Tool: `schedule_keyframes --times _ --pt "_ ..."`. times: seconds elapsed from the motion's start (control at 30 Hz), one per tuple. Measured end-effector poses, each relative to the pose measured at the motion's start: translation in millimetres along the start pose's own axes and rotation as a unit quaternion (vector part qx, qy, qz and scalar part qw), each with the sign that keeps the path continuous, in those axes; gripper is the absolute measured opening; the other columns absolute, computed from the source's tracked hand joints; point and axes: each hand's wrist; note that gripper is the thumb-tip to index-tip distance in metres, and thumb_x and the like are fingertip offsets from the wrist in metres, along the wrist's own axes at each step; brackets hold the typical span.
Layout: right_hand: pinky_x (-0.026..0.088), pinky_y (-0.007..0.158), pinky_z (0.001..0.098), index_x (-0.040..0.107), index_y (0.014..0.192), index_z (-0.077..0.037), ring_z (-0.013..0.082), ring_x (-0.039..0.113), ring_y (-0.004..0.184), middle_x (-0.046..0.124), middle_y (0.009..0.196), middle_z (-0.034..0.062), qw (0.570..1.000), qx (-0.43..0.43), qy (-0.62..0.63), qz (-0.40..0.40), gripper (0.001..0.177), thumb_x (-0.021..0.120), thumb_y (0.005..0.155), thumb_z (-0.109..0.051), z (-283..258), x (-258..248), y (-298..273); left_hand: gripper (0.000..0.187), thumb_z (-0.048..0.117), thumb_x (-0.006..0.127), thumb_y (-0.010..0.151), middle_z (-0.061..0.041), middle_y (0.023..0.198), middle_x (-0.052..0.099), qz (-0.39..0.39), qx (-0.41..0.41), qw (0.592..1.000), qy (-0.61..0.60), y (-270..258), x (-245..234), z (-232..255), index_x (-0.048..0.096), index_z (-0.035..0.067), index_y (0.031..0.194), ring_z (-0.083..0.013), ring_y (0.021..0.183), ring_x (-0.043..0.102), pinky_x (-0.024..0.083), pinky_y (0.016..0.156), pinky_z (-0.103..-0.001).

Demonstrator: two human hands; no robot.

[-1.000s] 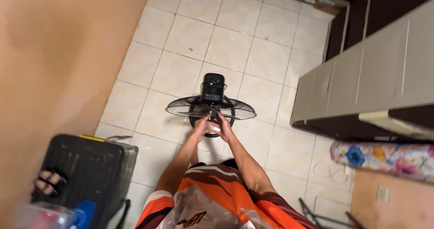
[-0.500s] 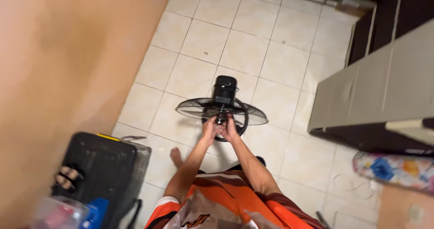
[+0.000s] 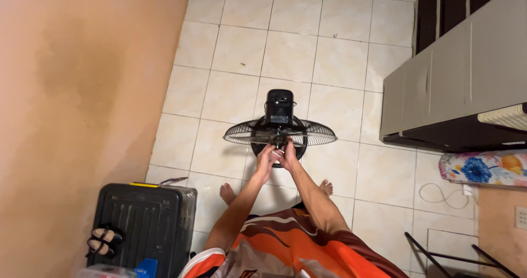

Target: The person disassembles a black electric fan by removing the front grille, fan blades, and rear grille, then reassembles the components in reverse order. The person repeatedly removes and reattaches the front grille and blades during the process.

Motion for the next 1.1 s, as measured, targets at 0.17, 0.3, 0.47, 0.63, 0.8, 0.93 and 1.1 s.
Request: schedule_keyframes --times 0.17,0.3,0.47,0.63,0.8,0.93,1.1 --pt "0.057 0.063 0.0463 0.062 0.119 0.0 0.0319 0.07 0.081 0.073 0.098 0.019 0.995 0.037 -0.011 -0.088 0.084 0.025 0.097 -0.072 -7 3 2 0.047 0.036 0.058 0.104 -0.013 0.108 0.079 -0.019 0.084 0.996 0.028 -12 5 -16 0.071 -0.009 0.113 -0.0233 0.101 0.068 0.049 0.089 -0.038" --pt "0.059 0.066 0.0452 0.064 0.12 -0.003 0.0316 0.07 0.082 0.073 0.101 0.0184 0.998 0.007 -0.011 -0.055 0.069 0.03 0.102 -0.061 -1 4 -1 0.046 0.036 0.057 0.096 -0.011 0.12 0.065 0.094 0.098 0.991 0.006 1 14 -6 0.06 0.004 0.129 -0.0241 0.108 0.062 0.054 0.091 -0.038" --pt "0.057 0.07 0.0397 0.066 0.12 -0.008 0.0247 0.067 0.082 0.072 0.104 0.0111 0.999 -0.021 -0.008 -0.041 0.062 0.033 0.106 -0.059 4 9 1 0.062 0.056 0.052 0.099 -0.011 0.138 0.054 0.039 0.003 0.996 -0.079 16 18 10 0.055 0.008 0.138 -0.0249 0.118 0.051 0.045 0.089 -0.039" --pt "0.059 0.081 0.04 0.066 0.121 0.0 0.0297 0.071 0.089 0.073 0.106 0.0177 0.987 0.015 0.109 -0.118 0.073 0.028 0.105 -0.06 -6 15 -5 0.068 0.058 0.049 0.101 -0.026 0.138 0.051 0.033 0.006 0.991 -0.13 -4 3 9 0.051 -0.001 0.135 -0.0379 0.124 0.053 0.05 0.1 -0.048" --pt "0.058 0.082 0.0425 0.064 0.12 -0.003 0.0307 0.069 0.088 0.07 0.106 0.0176 0.997 0.008 0.056 -0.054 0.068 0.029 0.104 -0.059 -1 23 -12 0.073 0.047 0.056 0.094 -0.022 0.153 0.049 0.054 -0.031 0.996 -0.063 -2 0 19 0.046 -0.003 0.146 -0.029 0.133 0.054 0.046 0.111 -0.044" --pt "0.056 0.076 0.0392 0.064 0.121 -0.006 0.0254 0.065 0.083 0.071 0.105 0.0129 0.999 -0.023 0.049 -0.003 0.065 0.031 0.105 -0.059 3 24 -12 0.074 0.055 0.054 0.1 -0.012 0.157 0.042 0.056 -0.068 0.995 -0.048 4 9 18 0.038 0.003 0.15 -0.0214 0.135 0.051 0.04 0.112 -0.038" --pt "0.054 0.073 0.0434 0.062 0.116 -0.004 0.0289 0.065 0.082 0.067 0.099 0.0155 0.998 -0.004 0.062 -0.018 0.066 0.03 0.103 -0.06 -4 22 -11 0.074 0.054 0.052 0.099 -0.025 0.137 0.06 0.049 0.006 0.999 0.002 -5 3 11 0.055 -0.004 0.143 -0.0307 0.121 0.061 0.046 0.1 -0.04"
Point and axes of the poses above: each hand's wrist, its own y-axis towards the middle knuckle, its own x-axis out of the palm, z = x × y
